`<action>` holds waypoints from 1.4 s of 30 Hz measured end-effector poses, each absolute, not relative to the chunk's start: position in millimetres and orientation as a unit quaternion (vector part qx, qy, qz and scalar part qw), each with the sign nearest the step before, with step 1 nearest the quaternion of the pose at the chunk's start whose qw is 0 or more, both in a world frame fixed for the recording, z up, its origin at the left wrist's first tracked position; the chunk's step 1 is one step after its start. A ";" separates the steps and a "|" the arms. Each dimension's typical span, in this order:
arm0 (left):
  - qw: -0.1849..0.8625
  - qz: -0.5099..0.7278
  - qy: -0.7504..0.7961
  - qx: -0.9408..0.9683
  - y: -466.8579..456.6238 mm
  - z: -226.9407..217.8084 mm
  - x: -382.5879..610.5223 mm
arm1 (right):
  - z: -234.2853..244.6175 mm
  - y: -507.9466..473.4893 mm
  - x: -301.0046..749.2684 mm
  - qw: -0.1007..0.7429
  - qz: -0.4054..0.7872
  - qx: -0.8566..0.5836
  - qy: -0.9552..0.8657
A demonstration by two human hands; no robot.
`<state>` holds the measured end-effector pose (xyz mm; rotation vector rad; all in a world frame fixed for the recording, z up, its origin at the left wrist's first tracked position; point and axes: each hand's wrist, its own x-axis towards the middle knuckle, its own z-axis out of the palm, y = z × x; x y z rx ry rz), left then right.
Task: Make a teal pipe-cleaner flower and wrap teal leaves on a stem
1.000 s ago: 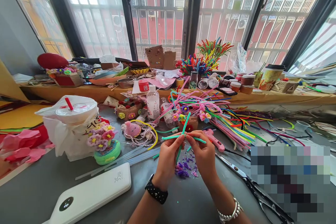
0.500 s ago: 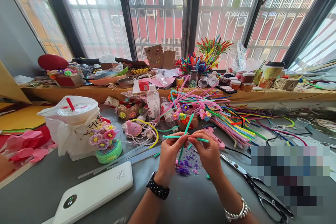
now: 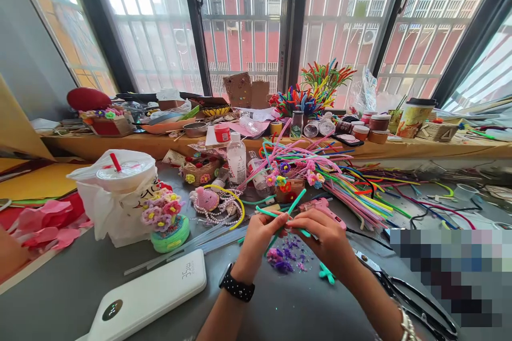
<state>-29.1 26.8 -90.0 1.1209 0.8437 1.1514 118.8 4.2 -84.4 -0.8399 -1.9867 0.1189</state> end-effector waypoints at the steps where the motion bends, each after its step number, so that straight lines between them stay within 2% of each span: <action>1: 0.605 0.488 0.373 0.506 27.5 -89.9 -30.5 | -80.5 5.2 121.2 0.437 0.030 -0.326 -0.838; 5: 0.566 0.441 0.381 0.583 27.9 -88.9 -33.1 | -61.8 10.0 124.8 0.318 -0.009 -0.299 -0.900; 10: 0.544 0.411 0.383 0.623 25.8 -89.9 -31.4 | -45.8 18.0 128.8 0.237 0.045 -0.343 -0.908; 18: 0.498 0.276 0.333 0.752 25.6 -93.6 -33.9 | -46.8 25.9 141.9 0.221 0.213 -0.420 -0.854; 22: 0.459 0.250 0.321 0.790 19.8 -87.4 -34.4 | -46.6 29.8 144.1 0.229 0.309 -0.413 -0.825; 25: 0.437 0.240 0.321 0.805 15.9 -85.6 -34.2 | -48.4 32.0 144.6 0.232 0.336 -0.416 -0.812; 34: 0.374 0.274 0.370 0.805 20.3 -95.7 -27.1 | -61.3 34.6 147.1 0.236 0.301 -0.434 -0.816; 38: 0.349 0.256 0.380 0.818 20.7 -97.9 -27.1 | -62.3 35.4 144.1 0.212 0.231 -0.423 -0.850; 42: 0.411 0.209 0.379 0.803 19.9 -100.5 -29.7 | -61.5 33.2 142.3 0.178 0.180 -0.346 -0.904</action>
